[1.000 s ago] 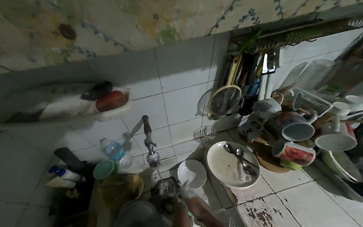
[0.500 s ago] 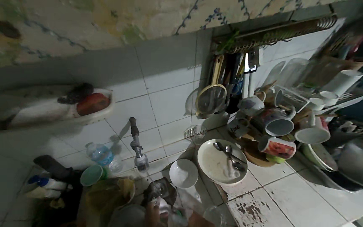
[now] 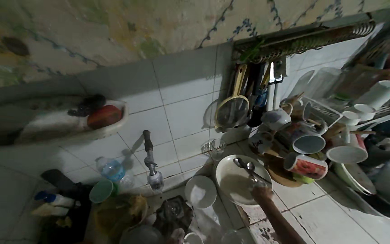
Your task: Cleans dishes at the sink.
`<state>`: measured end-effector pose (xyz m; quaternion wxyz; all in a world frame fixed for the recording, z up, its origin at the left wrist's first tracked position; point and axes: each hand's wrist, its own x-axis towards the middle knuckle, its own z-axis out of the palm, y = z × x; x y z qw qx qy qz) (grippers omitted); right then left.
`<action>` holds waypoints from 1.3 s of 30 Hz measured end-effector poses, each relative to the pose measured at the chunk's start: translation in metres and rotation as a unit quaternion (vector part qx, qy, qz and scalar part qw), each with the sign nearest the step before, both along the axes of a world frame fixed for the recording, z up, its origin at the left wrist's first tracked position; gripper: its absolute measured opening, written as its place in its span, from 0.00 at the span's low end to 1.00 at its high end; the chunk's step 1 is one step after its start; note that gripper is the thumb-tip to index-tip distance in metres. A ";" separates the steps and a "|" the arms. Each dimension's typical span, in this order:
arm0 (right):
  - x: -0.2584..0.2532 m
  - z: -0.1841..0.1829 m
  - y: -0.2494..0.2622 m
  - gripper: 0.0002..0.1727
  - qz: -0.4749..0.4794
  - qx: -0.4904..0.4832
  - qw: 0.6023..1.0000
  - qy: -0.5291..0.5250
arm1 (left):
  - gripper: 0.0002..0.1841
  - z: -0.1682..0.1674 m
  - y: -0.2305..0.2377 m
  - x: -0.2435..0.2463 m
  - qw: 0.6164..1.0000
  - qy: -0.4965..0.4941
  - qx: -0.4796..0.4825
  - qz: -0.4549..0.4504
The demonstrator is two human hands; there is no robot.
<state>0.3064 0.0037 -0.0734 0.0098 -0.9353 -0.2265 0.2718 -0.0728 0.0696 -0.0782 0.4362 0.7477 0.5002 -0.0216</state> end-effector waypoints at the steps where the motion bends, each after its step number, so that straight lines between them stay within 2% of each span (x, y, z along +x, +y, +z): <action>1: 0.002 -0.001 0.002 0.30 0.010 -0.014 1.000 0.004 | 0.21 -0.002 -0.002 0.004 1.000 0.002 -0.015 -0.009; 4: 0.008 -0.001 0.004 0.33 0.014 -0.013 0.999 0.042 | 0.20 -0.024 -0.006 0.006 0.999 -0.018 -0.021 -0.042; 7: 0.015 0.003 -0.006 0.28 -0.055 0.154 0.978 0.131 | 0.21 -0.021 -0.004 0.005 0.996 -0.023 -0.045 -0.069; 9: 0.011 0.013 -0.015 0.21 -0.104 0.269 0.932 0.218 | 0.24 -0.021 0.000 0.002 0.994 -0.016 -0.068 -0.079; 11: 0.003 0.021 -0.024 0.15 -0.160 0.365 0.856 0.330 | 0.25 -0.019 0.005 0.002 0.994 -0.016 -0.082 -0.071; 12: -0.001 0.022 -0.027 0.13 -0.182 0.393 0.818 0.378 | 0.26 -0.024 0.009 0.003 0.994 -0.022 -0.075 -0.075; 13: -0.007 0.023 -0.029 0.12 -0.183 0.408 0.797 0.406 | 0.26 -0.028 0.012 0.006 0.994 -0.036 -0.068 -0.076; 14: -0.019 0.029 -0.030 0.13 -0.172 0.407 0.797 0.411 | 0.26 -0.029 0.015 0.012 0.994 -0.056 -0.062 -0.075; 16: -0.053 0.044 -0.026 0.12 -0.116 0.384 0.827 0.394 | 0.26 -0.001 0.013 0.032 0.990 -0.113 -0.074 -0.045; 18: -0.088 0.043 -0.016 0.11 -0.025 0.329 0.863 0.382 | 0.26 0.028 0.012 0.060 0.976 -0.158 -0.145 0.025; 21: -0.140 0.031 0.009 0.23 0.117 0.224 0.899 0.358 | 0.30 0.030 0.019 0.091 0.919 -0.211 -0.273 0.190; 23: -0.168 0.027 0.028 0.25 0.183 0.225 0.890 0.351 | 0.26 0.027 0.024 0.091 0.905 -0.210 -0.260 0.264; 25: -0.183 0.039 0.038 0.24 0.199 0.238 0.875 0.371 | 0.22 0.018 0.029 0.077 0.914 -0.203 -0.202 0.288; 28: -0.180 0.029 0.046 0.29 0.100 0.229 0.858 0.448 | 0.21 0.025 0.040 0.058 0.923 -0.177 -0.154 0.305; 29: -0.177 0.025 0.046 0.25 0.044 0.254 0.837 0.483 | 0.22 0.026 0.045 0.052 0.921 -0.164 -0.158 0.315; 30: -0.174 0.022 0.045 0.18 -0.017 0.303 0.793 0.528 | 0.22 0.027 0.047 0.046 0.913 -0.164 -0.167 0.334; 31: -0.173 0.019 0.046 0.16 -0.088 0.356 0.725 0.583 | 0.22 0.028 0.048 0.041 0.904 -0.172 -0.177 0.350; 32: -0.172 0.015 0.048 0.17 -0.155 0.401 0.641 0.636 | 0.20 0.031 0.047 0.038 0.898 -0.182 -0.180 0.358; 34: -0.170 0.002 0.054 0.16 -0.235 0.443 0.473 0.724 | 0.18 0.034 0.040 0.028 0.910 -0.204 -0.161 0.322; 35: -0.170 -0.005 0.056 0.14 -0.249 0.450 0.420 0.748 | 0.18 0.034 0.036 0.023 0.920 -0.213 -0.142 0.296; 36: -0.173 -0.012 0.059 0.17 -0.256 0.456 0.383 0.761 | 0.18 0.032 0.031 0.019 0.925 -0.222 -0.127 0.281; 37: -0.177 -0.017 0.062 0.25 -0.258 0.463 0.367 0.765 | 0.18 0.032 0.028 0.017 0.929 -0.225 -0.118 0.271; 39: -0.190 -0.019 0.069 0.40 -0.277 0.457 0.366 0.762 | 0.18 0.033 0.023 0.019 0.934 -0.206 -0.108 0.271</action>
